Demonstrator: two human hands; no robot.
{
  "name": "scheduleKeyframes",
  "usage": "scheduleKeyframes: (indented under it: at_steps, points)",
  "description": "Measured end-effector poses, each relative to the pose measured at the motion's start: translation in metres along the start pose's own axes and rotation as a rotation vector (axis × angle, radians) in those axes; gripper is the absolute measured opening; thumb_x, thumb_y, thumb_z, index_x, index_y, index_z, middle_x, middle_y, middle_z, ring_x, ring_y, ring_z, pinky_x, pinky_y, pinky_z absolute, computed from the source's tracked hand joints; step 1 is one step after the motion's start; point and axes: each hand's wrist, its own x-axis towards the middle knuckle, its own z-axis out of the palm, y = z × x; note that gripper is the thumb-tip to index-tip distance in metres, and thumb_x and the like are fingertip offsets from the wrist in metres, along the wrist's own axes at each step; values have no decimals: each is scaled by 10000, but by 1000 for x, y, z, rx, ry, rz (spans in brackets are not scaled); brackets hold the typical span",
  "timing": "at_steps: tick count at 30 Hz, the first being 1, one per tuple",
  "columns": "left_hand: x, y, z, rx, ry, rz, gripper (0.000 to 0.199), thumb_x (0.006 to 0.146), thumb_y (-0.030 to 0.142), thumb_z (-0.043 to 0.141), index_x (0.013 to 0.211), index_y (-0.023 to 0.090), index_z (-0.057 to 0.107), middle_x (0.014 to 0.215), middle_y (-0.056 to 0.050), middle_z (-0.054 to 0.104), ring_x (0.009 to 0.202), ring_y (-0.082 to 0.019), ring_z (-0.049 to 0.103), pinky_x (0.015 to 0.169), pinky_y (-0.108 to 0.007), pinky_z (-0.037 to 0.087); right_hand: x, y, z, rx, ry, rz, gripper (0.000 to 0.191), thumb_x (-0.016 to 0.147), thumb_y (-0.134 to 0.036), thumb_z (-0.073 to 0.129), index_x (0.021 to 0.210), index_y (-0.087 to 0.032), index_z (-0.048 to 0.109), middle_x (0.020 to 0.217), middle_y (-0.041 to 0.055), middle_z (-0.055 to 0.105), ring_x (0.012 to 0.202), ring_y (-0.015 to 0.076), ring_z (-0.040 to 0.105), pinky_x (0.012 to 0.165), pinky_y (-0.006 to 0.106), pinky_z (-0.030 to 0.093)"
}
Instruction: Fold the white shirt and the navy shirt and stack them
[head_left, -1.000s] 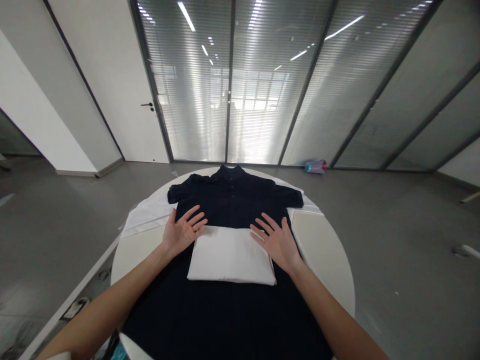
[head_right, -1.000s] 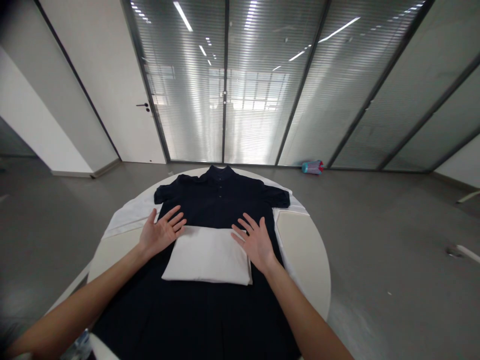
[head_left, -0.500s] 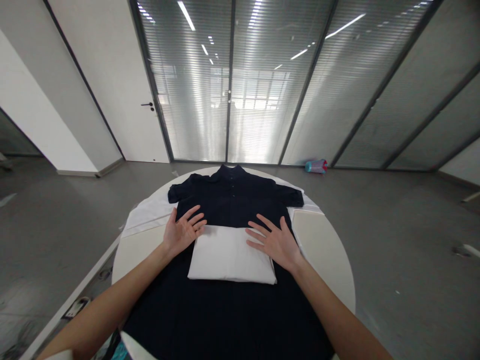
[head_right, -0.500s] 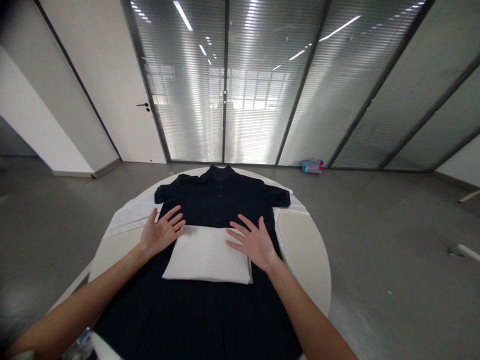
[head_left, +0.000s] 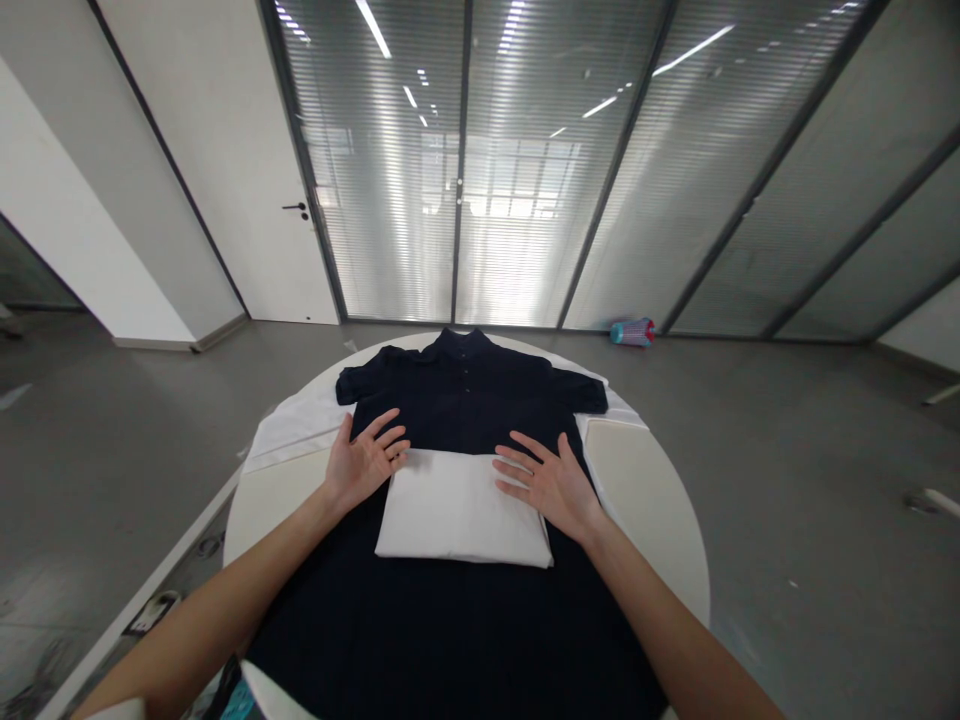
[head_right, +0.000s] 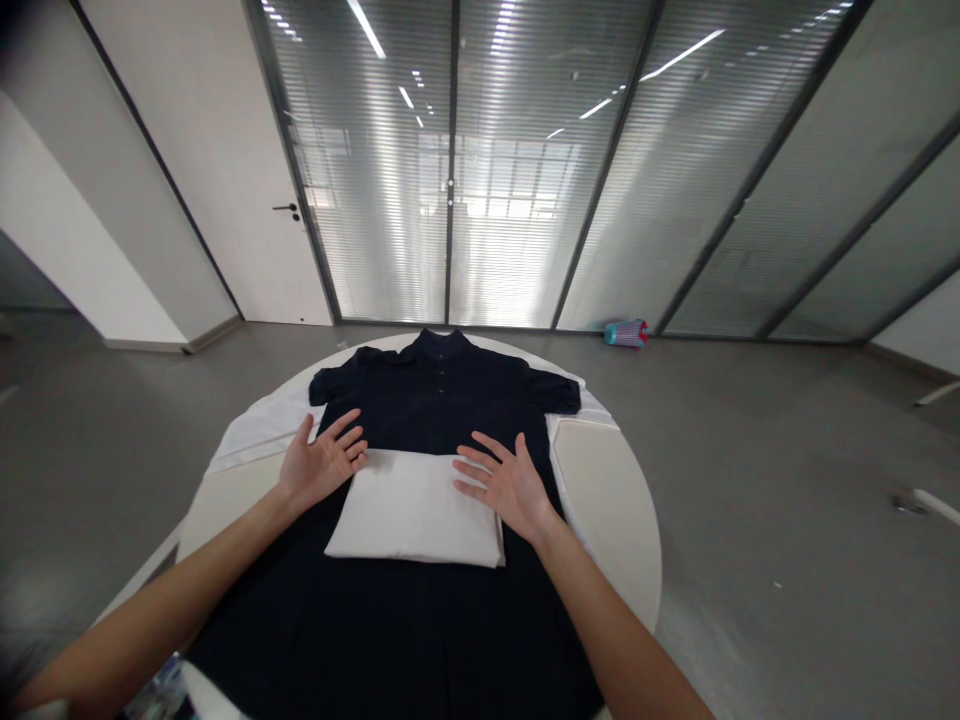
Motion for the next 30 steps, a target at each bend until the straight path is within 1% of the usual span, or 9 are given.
scheduleKeyframes:
  at_steps: [11, 24, 30]
  points:
    - [0, 0, 0, -4, 9, -5, 682, 1007, 590, 220, 1230, 103, 641, 891, -174, 733, 747, -284, 707, 687, -413, 546, 0, 0, 1, -31, 11, 7, 671, 1009, -624, 173, 1231, -171, 616, 1218, 177, 679, 1006, 275, 701, 969, 530, 494]
    - [-1, 0, 2, -5, 15, -5, 678, 1013, 575, 209, 1213, 101, 649, 865, -169, 730, 735, -284, 700, 672, -415, 544, 2, 2, -6, -53, -22, -11, 673, 1004, -632, 192, 1221, -167, 628, 1159, 164, 701, 981, 269, 703, 937, 501, 511]
    - [-1, 0, 2, -6, 17, -1, 663, 1011, 575, 228, 1240, 107, 637, 872, -164, 725, 737, -279, 695, 679, -415, 541, 2, 1, -5, -61, -23, -8, 662, 1007, -628, 192, 1214, -183, 637, 1099, 150, 722, 939, 251, 710, 919, 479, 521]
